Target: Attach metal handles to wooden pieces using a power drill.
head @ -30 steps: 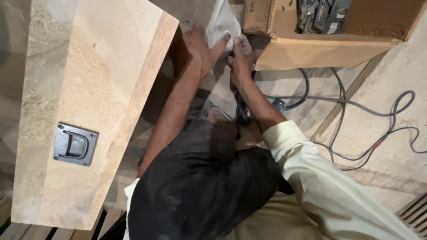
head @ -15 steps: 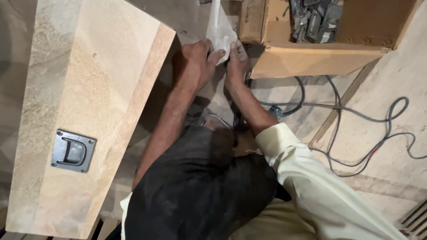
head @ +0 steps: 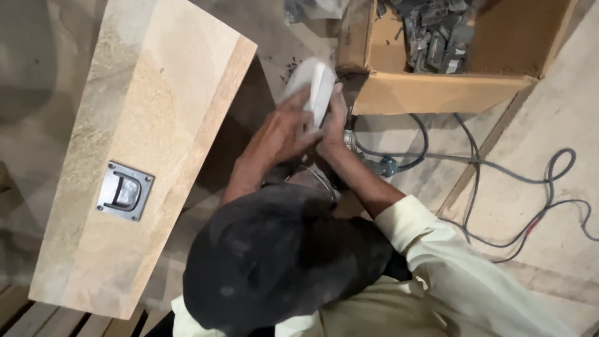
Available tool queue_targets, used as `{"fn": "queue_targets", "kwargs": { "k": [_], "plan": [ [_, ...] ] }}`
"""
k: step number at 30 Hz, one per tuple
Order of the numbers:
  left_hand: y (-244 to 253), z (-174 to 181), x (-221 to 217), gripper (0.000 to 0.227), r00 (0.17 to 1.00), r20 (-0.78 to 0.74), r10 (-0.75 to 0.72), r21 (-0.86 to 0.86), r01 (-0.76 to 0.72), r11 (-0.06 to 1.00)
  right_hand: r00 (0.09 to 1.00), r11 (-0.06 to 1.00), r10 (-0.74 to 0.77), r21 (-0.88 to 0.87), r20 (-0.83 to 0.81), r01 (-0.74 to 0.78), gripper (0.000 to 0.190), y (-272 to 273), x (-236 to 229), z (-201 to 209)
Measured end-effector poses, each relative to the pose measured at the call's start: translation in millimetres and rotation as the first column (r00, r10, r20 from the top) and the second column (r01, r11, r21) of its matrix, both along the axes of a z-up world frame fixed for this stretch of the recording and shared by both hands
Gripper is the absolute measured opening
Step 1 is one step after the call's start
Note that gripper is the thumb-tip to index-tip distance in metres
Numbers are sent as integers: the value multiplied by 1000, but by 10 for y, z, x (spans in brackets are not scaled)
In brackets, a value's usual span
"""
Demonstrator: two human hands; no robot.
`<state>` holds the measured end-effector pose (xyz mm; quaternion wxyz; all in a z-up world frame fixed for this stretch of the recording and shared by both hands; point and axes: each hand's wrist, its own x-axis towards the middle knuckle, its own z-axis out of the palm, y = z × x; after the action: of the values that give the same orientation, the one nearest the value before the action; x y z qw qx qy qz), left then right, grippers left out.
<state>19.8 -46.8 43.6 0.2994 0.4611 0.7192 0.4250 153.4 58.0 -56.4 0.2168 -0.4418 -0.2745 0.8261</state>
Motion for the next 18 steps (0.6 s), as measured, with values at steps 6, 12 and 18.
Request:
{"fn": "queue_targets", "kwargs": {
  "k": [6, 12, 18],
  "plan": [
    [-261, 210, 181, 27, 991, 135, -4, -136, 23, 991, 979, 979, 201, -27, 42, -200, 51, -118, 156, 192],
    [-832, 441, 256, 26, 919, 326, 223, -276, -133, 952, 901, 849, 244, 369, 358, -377, 31, 17, 394, 81],
    [-1053, -36, 489, 41, 614, 585, 530, -443, -306, 843, 921, 918, 267, 215, 283, -332, 33, -11, 284, 426]
  ]
}}
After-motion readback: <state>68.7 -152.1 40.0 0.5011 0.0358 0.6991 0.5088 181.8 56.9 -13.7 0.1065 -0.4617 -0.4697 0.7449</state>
